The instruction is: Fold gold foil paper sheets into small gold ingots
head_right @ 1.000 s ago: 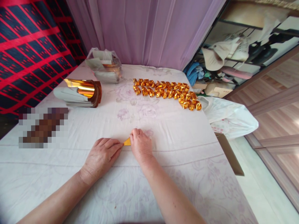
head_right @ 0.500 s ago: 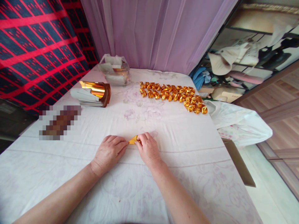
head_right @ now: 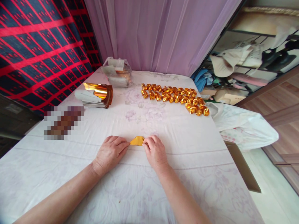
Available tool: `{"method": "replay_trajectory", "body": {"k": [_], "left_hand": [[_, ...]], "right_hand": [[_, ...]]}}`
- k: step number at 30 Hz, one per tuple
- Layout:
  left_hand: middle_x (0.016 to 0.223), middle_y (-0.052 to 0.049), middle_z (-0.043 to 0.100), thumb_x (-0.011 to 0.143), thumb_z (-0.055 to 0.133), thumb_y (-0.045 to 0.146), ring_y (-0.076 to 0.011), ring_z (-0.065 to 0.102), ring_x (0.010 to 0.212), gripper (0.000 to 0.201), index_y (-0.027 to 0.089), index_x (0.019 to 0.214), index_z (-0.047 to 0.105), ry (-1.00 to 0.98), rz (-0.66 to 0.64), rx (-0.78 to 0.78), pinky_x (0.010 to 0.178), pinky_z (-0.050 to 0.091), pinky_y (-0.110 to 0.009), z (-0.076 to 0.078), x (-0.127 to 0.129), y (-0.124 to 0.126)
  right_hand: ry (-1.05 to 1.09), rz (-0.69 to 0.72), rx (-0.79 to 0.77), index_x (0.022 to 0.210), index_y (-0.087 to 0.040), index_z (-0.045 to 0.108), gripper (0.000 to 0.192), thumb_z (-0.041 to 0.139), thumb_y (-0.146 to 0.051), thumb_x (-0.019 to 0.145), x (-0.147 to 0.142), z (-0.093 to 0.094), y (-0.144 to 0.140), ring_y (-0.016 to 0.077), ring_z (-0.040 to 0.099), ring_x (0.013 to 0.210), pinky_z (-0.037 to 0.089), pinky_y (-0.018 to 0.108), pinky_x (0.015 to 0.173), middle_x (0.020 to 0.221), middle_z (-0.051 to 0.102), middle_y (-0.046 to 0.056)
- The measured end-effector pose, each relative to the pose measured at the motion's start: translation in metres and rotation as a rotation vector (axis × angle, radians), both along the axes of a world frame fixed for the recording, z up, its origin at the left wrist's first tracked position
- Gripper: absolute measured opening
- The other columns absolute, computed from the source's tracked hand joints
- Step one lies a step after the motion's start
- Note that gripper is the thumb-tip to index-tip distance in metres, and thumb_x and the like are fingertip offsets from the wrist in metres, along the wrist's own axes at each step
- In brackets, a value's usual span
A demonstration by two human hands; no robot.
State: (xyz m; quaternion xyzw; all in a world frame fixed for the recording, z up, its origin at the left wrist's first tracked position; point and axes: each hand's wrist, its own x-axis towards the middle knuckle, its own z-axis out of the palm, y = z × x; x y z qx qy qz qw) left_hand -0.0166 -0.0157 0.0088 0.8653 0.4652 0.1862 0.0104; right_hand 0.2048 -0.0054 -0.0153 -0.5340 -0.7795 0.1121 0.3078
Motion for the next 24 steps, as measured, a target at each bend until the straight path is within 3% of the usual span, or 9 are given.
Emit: {"method": "replay_trajectory", "body": {"k": [6,14,24], "left_hand": [[0.093,-0.006,0.070,0.096,0.050,0.023,-0.0204,0.062,0.086,0.022,0.021,0.100,0.071,-0.001,0.000,0.003,0.080,0.047,-0.038,0.000,-0.001,0.000],[0.091,-0.006,0.070,0.094,0.053,0.024,-0.0214,0.062,0.084,0.018,0.020,0.095,0.070,0.036,0.008,-0.006,0.079,0.046,-0.039,0.001,0.002,0.005],[0.087,-0.004,0.070,0.092,0.059,0.027,-0.0217,0.063,0.081,0.012,0.019,0.091,0.068,0.109,0.049,-0.042,0.077,0.045,-0.038,0.008,0.008,0.011]], "right_hand": [[-0.019,-0.043,-0.043,0.083,-0.023,0.063,0.012,0.053,-0.017,0.087,0.011,0.001,-0.002,0.0196,0.059,0.083,0.044,0.032,0.076,0.086,0.066,0.003],[0.072,0.016,-0.047,0.094,-0.022,0.064,0.019,0.045,-0.020,0.093,0.021,0.000,-0.002,0.0206,0.062,0.090,0.047,0.034,0.080,0.091,0.069,0.006],[-0.026,0.060,-0.011,0.106,-0.022,0.067,0.022,0.060,-0.018,0.085,0.025,0.001,-0.003,0.0224,0.063,0.094,0.050,0.036,0.084,0.101,0.069,0.007]]}}
